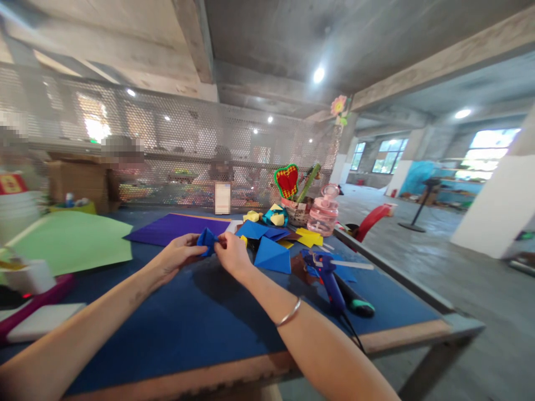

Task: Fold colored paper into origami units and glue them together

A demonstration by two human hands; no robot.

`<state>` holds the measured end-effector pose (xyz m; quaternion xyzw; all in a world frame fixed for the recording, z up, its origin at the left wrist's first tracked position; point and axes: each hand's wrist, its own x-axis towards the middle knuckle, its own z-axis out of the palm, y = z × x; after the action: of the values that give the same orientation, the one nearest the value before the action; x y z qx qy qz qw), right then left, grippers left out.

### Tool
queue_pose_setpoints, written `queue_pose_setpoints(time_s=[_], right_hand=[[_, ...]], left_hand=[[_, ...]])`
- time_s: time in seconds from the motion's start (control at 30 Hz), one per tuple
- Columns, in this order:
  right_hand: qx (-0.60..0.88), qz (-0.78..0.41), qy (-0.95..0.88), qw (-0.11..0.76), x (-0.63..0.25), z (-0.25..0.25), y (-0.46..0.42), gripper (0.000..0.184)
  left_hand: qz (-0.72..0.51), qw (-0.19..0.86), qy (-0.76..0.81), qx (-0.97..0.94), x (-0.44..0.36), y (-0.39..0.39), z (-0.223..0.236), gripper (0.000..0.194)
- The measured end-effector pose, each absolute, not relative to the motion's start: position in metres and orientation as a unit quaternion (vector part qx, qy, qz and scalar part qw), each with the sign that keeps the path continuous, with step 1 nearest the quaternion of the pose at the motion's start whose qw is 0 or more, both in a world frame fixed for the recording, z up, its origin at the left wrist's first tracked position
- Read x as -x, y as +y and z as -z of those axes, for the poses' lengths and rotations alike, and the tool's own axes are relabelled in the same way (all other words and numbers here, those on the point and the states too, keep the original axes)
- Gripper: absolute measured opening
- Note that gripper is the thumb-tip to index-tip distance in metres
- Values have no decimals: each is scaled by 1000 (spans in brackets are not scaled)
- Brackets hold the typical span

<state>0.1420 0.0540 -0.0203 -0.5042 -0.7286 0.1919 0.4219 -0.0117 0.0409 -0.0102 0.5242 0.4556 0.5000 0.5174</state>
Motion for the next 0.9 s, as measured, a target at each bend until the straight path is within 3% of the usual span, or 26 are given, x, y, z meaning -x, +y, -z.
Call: queue_pose_setpoints(time_s=[0.17,0.43,0.73,0.9], right_hand=[[475,-147,-767,406,-143,20,53,7],[436,-97,-808,385,-141,20,48,13],[392,-59,-830,392,-142,18,48,19],[353,-18,-859,370,-145,14,48,10]], left_hand=[[-506,465,473,-552,19,45,13,56],[-484,416,478,-603,23,49,11,19],[-460,407,507,-605,22,40,5,12],[-439,424,516,-602,21,37,3,11]])
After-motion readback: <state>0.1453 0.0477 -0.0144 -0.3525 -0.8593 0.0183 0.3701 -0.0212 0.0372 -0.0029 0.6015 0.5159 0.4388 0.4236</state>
